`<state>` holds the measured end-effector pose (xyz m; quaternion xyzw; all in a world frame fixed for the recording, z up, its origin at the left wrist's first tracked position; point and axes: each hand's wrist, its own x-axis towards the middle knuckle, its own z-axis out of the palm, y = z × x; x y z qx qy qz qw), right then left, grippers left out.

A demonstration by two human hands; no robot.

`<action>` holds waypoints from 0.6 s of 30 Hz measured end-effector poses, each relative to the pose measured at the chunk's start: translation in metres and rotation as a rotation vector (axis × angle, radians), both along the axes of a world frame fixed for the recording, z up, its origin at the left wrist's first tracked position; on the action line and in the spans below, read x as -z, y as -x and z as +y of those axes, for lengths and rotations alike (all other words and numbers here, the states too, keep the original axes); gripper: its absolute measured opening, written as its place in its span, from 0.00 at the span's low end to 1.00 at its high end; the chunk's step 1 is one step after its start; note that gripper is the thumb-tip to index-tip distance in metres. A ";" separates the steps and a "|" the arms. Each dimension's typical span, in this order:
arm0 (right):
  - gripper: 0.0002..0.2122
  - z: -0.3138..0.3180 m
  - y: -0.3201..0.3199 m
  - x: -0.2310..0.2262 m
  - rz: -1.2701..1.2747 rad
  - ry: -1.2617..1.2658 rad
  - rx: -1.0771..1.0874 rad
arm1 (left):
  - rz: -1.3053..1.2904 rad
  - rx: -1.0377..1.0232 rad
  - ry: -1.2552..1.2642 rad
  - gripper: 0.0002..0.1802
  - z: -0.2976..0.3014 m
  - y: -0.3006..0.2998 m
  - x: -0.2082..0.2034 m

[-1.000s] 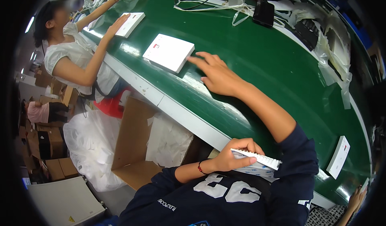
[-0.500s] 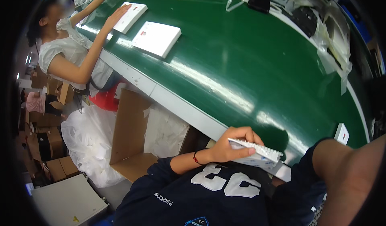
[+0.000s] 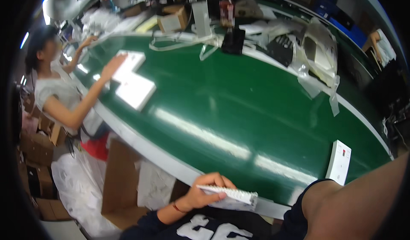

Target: The person peels small rubber pads from adhesive strips by hand and attaches them onto white device casings on a conveyor belt, sliding the finished casings along the line.

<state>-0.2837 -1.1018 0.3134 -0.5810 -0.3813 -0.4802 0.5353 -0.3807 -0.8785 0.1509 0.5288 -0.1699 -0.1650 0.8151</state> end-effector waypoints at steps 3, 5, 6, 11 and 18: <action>0.22 0.015 -0.001 0.009 0.066 -0.071 -0.026 | -0.018 0.002 -0.061 0.09 -0.006 -0.008 -0.004; 0.21 0.010 0.004 0.016 0.112 -0.155 -0.025 | -0.118 0.004 -0.112 0.10 -0.006 -0.018 -0.004; 0.20 0.009 0.005 0.022 0.141 -0.203 -0.021 | -0.182 0.004 -0.137 0.11 -0.006 -0.021 -0.006; 0.18 0.001 0.028 0.013 0.143 -0.290 0.004 | -0.073 -0.011 -0.136 0.08 -0.022 -0.021 -0.002; 0.22 -0.093 0.025 0.051 0.408 0.604 0.884 | -0.035 -0.068 0.025 0.08 -0.017 -0.008 0.006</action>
